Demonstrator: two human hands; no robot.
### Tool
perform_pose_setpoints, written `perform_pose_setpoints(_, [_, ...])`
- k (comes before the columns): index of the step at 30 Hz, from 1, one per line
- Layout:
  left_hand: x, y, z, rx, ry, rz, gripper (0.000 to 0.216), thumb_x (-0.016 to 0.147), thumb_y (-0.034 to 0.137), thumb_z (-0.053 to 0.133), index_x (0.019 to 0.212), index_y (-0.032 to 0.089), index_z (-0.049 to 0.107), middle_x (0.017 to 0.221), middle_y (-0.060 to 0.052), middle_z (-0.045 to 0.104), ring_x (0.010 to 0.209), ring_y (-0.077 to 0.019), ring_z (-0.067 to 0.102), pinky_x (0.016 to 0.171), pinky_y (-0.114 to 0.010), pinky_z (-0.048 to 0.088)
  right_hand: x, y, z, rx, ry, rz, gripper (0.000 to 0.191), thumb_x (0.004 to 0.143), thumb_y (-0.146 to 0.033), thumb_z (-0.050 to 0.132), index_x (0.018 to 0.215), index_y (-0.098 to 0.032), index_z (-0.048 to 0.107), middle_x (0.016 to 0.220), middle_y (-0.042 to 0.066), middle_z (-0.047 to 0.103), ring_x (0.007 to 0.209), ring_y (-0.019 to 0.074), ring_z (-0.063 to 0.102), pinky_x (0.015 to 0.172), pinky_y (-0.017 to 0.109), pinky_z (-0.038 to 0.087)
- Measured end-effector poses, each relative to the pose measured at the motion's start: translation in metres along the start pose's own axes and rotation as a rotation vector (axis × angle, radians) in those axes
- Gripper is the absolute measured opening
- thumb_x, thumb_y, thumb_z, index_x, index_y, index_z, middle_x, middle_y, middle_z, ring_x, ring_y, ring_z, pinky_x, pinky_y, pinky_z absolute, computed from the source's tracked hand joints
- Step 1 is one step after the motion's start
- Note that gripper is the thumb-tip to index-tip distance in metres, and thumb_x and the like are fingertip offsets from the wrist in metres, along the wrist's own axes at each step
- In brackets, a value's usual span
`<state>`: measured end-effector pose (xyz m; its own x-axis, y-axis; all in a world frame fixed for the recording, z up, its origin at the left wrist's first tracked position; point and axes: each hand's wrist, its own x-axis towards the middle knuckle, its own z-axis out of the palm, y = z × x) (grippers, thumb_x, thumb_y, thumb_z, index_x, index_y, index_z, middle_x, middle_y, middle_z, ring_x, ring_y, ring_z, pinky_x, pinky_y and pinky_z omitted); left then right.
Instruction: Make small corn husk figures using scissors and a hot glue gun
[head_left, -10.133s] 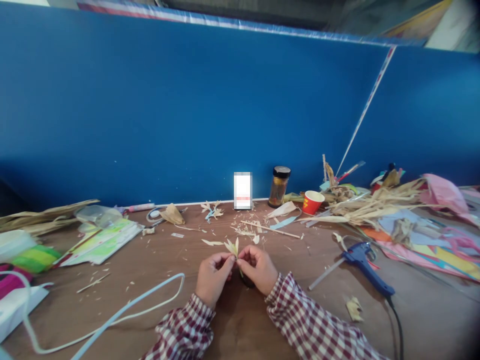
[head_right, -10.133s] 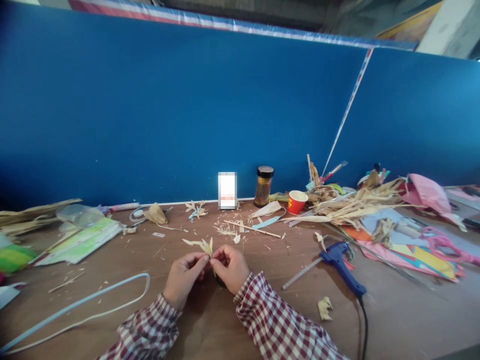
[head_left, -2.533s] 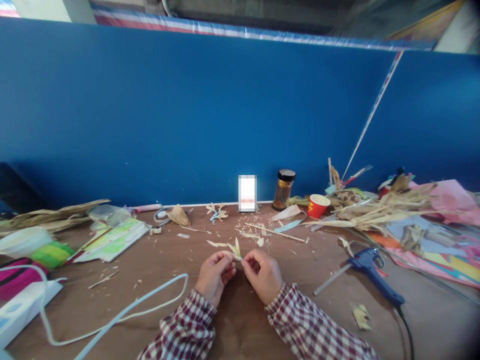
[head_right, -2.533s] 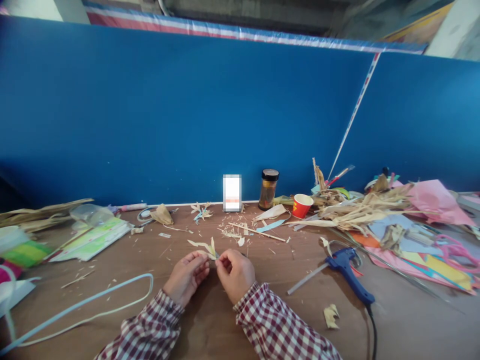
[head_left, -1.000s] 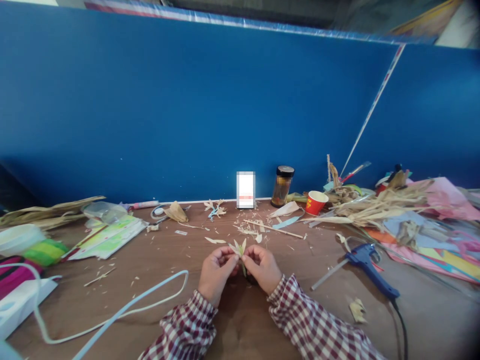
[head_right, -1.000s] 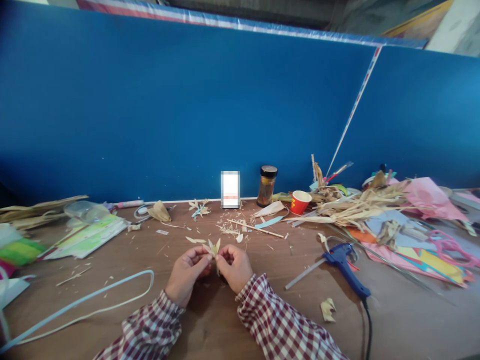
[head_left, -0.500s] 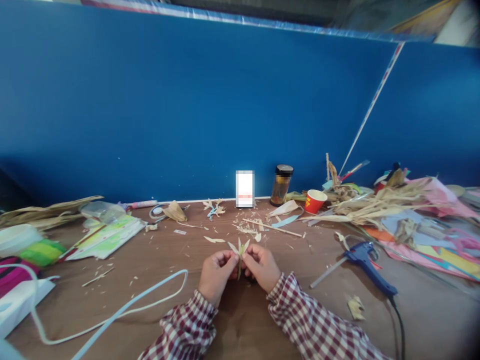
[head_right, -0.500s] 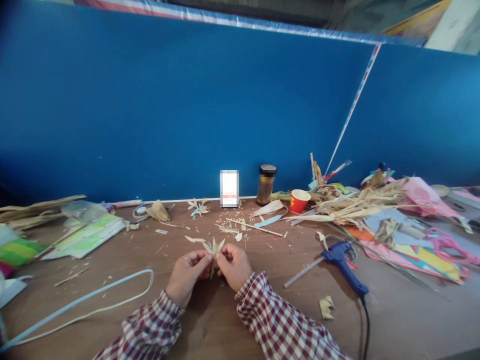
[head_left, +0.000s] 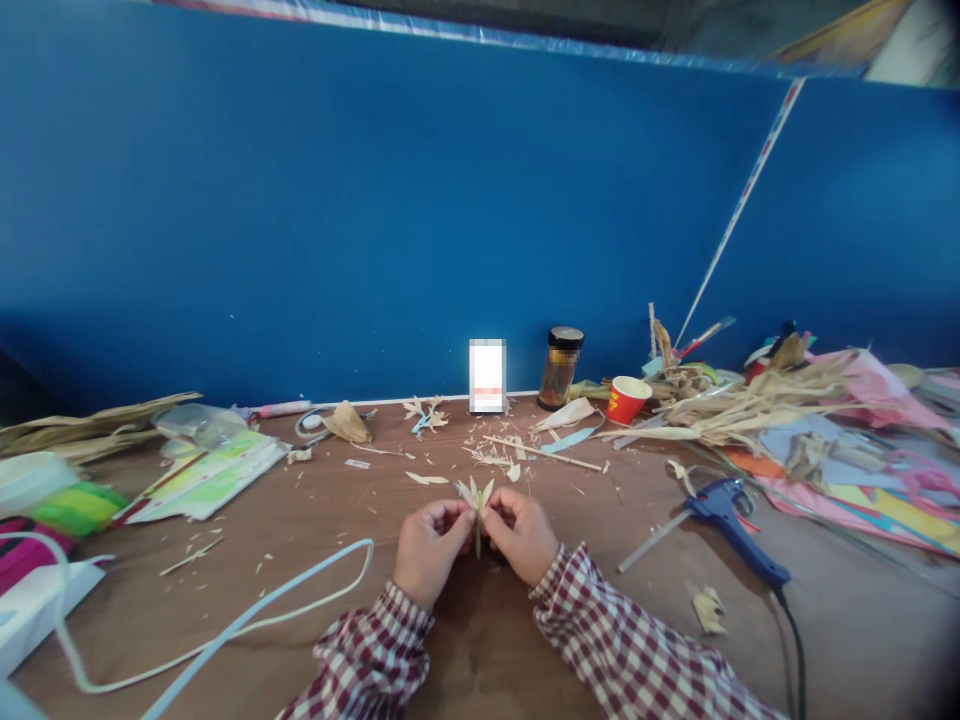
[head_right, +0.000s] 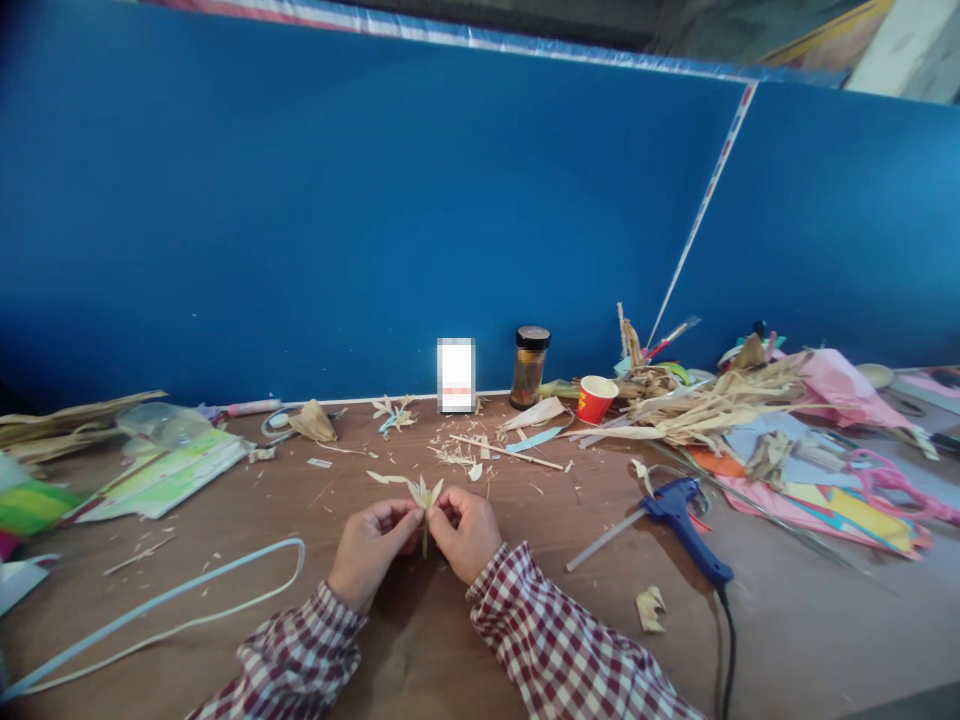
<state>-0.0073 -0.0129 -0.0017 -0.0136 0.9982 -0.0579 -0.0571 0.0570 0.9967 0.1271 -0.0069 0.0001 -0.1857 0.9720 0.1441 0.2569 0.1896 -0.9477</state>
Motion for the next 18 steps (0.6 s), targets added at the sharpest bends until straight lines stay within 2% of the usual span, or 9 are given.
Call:
perform_pose_setpoints(6, [-0.0011, 0.0006, 0.0007, 0.007, -0.013, 0.020, 0.024, 0.063, 0.033, 0.065, 0.073, 0.011, 0.064, 0.050, 0.001, 0.057, 0.044, -0.0077, 0.048, 0.043, -0.017, 0.039, -0.0008, -0.0011, -0.0007, -0.031, -0.010, -0.020, 0.019, 0.080, -0.030, 0.044, 0.068, -0.017, 0.049, 0.055, -0.002, 0.051, 0.047, 0.0083, 0.046, 0.045, 0.018, 0.034])
perform_pose_setpoints(18, [-0.0010, -0.0013, 0.0029, -0.108, -0.018, -0.077, 0.024, 0.061, 0.033, 0.068, 0.074, 0.013, 0.065, 0.054, 0.001, 0.061, 0.048, -0.0080, 0.053, 0.049, -0.018, 0.045, 0.0000, -0.0009, -0.0003, -0.032, 0.011, -0.014, 0.016, 0.079, -0.028, 0.045, 0.068, -0.017, 0.048, 0.053, -0.003, 0.049, 0.047, 0.0080, 0.045, 0.046, 0.018, 0.034])
